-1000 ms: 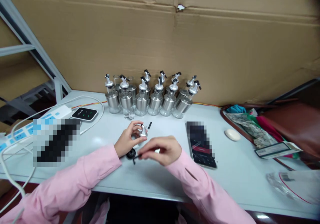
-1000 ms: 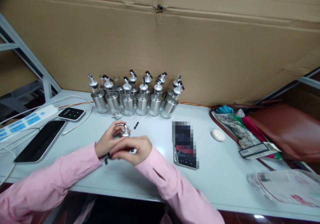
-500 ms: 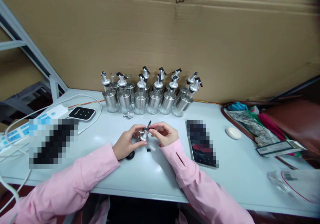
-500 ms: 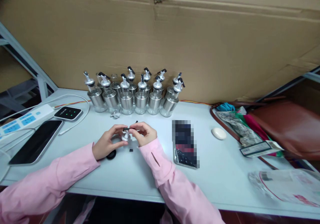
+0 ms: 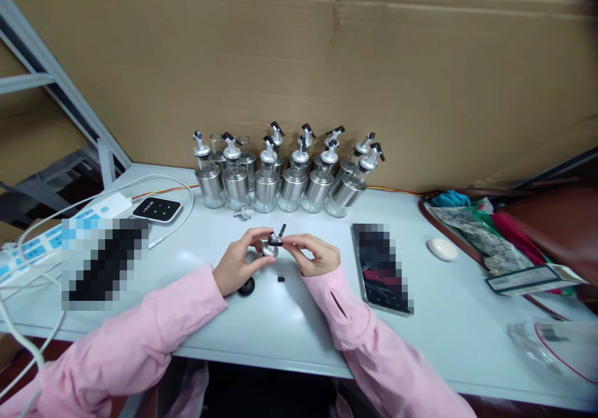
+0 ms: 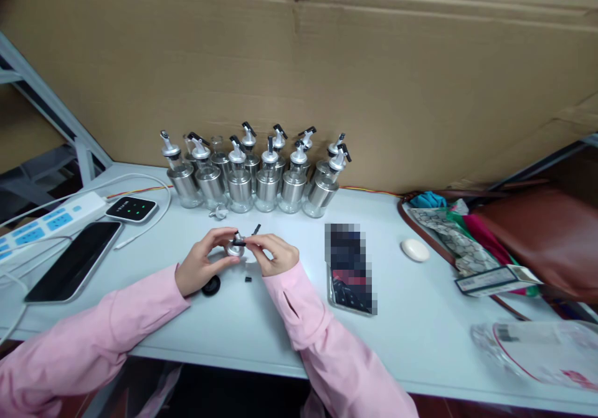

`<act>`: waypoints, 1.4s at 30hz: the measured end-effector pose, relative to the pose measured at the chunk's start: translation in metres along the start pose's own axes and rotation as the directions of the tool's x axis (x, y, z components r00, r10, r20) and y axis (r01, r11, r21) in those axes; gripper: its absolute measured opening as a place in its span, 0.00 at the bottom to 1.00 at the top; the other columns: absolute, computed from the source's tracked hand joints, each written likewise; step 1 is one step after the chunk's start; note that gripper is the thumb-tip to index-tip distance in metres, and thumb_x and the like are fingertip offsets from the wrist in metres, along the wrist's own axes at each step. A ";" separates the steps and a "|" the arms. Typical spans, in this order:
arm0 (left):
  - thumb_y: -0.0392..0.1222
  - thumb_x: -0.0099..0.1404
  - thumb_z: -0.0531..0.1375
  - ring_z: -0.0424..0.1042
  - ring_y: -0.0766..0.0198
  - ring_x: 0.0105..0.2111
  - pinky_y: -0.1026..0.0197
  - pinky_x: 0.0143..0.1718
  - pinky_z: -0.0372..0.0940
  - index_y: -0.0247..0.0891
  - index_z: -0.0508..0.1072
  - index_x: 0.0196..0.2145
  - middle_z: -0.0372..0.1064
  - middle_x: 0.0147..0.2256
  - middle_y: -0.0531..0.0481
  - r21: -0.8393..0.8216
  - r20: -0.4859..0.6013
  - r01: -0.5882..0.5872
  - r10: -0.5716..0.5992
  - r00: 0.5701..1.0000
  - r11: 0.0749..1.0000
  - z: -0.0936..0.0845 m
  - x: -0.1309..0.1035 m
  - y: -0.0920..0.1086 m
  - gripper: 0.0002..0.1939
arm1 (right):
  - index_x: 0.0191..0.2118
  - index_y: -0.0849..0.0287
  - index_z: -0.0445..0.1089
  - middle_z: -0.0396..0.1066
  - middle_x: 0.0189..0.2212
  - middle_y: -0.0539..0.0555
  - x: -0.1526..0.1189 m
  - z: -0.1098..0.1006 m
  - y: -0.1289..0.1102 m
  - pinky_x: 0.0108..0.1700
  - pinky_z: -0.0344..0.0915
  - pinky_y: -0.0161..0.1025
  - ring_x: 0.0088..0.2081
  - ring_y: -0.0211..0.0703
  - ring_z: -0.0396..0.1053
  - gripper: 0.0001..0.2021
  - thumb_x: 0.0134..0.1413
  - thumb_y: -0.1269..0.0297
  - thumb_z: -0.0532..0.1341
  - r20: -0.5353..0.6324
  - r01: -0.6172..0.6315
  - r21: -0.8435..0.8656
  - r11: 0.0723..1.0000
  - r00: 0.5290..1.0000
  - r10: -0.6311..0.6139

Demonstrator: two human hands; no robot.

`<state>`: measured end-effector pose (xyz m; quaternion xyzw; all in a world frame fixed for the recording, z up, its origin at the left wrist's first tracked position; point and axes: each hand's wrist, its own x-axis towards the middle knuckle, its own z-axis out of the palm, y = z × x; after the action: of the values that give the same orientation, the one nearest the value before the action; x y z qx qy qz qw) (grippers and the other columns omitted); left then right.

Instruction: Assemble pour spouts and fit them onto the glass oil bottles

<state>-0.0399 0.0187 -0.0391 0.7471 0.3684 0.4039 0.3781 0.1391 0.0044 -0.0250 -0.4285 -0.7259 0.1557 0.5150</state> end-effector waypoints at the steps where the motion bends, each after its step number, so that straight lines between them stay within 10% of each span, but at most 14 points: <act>1: 0.43 0.57 0.62 0.69 0.64 0.36 0.60 0.41 0.65 0.41 0.62 0.49 0.67 0.42 0.47 -0.020 0.000 0.011 -0.011 1.000 1.000 0.000 0.000 0.000 0.23 | 0.32 0.55 0.75 0.77 0.28 0.50 -0.001 0.001 0.001 0.32 0.71 0.32 0.28 0.37 0.73 0.07 0.50 0.70 0.59 0.013 -0.045 0.007 0.999 0.999 0.045; 17: 0.40 0.59 0.59 0.69 0.64 0.39 0.62 0.40 0.65 0.38 0.63 0.41 0.67 0.40 0.47 -0.181 -0.011 0.040 -0.043 0.999 0.983 0.002 0.000 0.003 0.12 | 0.28 0.58 0.71 0.74 0.28 0.53 0.001 0.002 0.003 0.32 0.68 0.34 0.28 0.37 0.69 0.07 0.50 0.72 0.57 0.132 -0.078 0.140 0.987 0.990 0.059; 25: 0.37 0.59 0.59 0.70 0.65 0.39 0.59 0.43 0.65 0.44 0.49 0.57 0.67 0.39 0.49 -0.146 0.077 0.008 0.003 0.997 0.989 0.001 0.000 0.001 0.32 | 0.27 0.59 0.73 0.72 0.27 0.52 0.005 0.007 0.008 0.28 0.69 0.34 0.25 0.37 0.70 0.05 0.39 0.65 0.66 0.075 -0.391 0.502 0.771 0.908 0.412; 42: 0.40 0.59 0.60 0.73 0.63 0.40 0.61 0.43 0.70 0.38 0.61 0.53 0.71 0.41 0.46 -0.065 0.043 -0.068 0.071 0.997 0.996 -0.001 -0.001 0.000 0.25 | 0.28 0.59 0.75 0.72 0.20 0.50 -0.001 0.011 0.006 0.28 0.66 0.34 0.23 0.36 0.69 0.08 0.37 0.62 0.67 0.181 -0.509 0.597 0.620 0.838 0.514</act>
<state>-0.0414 0.0181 -0.0387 0.7562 0.3204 0.4111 0.3955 0.1328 0.0097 -0.0342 -0.4223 -0.4780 0.5250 0.5635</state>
